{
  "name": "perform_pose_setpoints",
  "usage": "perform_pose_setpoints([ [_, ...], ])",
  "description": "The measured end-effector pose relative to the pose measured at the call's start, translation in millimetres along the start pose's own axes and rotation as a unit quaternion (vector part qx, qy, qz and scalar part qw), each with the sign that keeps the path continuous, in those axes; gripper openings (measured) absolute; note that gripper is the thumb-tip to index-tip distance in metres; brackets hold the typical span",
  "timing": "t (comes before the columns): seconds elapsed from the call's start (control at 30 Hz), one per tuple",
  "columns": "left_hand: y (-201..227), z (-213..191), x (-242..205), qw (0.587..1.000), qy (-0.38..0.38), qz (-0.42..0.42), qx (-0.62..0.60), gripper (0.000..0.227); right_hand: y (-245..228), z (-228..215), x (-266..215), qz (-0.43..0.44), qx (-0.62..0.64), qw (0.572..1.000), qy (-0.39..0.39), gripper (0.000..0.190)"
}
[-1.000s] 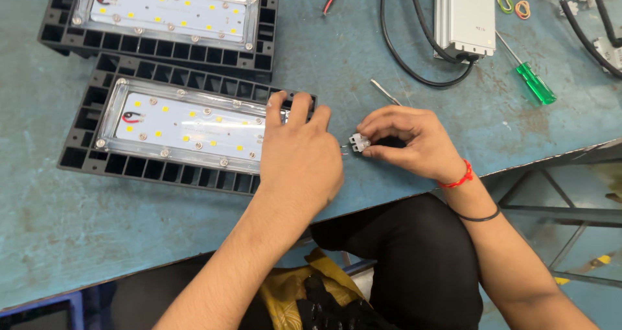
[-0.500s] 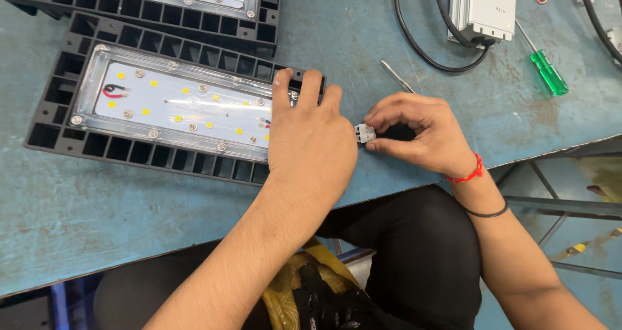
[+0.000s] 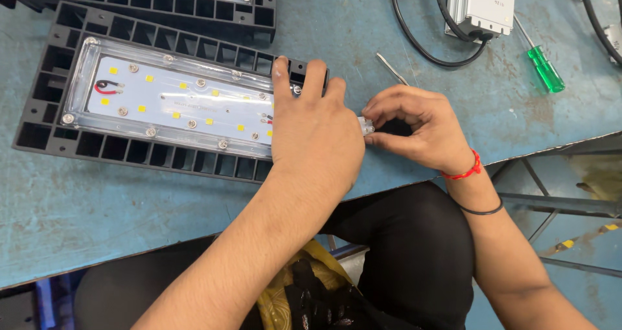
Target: The person assembles LED light fixtures by connecting wires to terminal blocks using screwdrivers. They handle multiple LED units and power supplies, securing connections with yellow and green screwdrivers.
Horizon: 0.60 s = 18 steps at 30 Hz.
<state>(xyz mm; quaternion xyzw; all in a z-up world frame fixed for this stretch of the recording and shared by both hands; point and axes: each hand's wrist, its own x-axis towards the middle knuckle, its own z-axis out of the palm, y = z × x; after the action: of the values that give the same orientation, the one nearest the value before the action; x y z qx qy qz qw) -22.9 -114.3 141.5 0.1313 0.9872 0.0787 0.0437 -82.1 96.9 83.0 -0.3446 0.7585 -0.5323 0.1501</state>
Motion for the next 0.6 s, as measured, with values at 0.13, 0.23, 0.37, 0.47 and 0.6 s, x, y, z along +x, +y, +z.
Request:
perform_pose_setpoints([
  [0.13, 1.1, -1.3, 0.8, 1.0, 0.002, -0.007, 0.003, 0.026, 0.1, -1.5, 0.5, 0.001, -0.012, 1.0, 0.0, 0.032],
  [0.23, 1.3, 0.4, 0.5, 1.0, 0.016, -0.011, 0.001, 0.024, 1.1, -2.1, 0.2, 0.0, -0.012, 1.0, -0.001, 0.031],
  [0.37, -0.3, 2.7, 0.4, 1.0, 0.024, -0.01, 0.001, 0.022, 0.4, -1.1, 0.5, 0.004, -0.016, 1.0, -0.002, 0.03],
  [0.47, -0.6, 3.4, -0.3, 0.999, 0.032, -0.008, 0.001, 0.023, -1.6, -1.2, 0.6, -0.001, -0.025, 1.0, 0.0, 0.031],
  [0.6, -3.0, 3.7, -0.2, 0.999, 0.042, -0.003, -0.003, 0.022, -1.8, -0.8, 1.5, -0.007, -0.036, 0.999, 0.001, 0.031],
])
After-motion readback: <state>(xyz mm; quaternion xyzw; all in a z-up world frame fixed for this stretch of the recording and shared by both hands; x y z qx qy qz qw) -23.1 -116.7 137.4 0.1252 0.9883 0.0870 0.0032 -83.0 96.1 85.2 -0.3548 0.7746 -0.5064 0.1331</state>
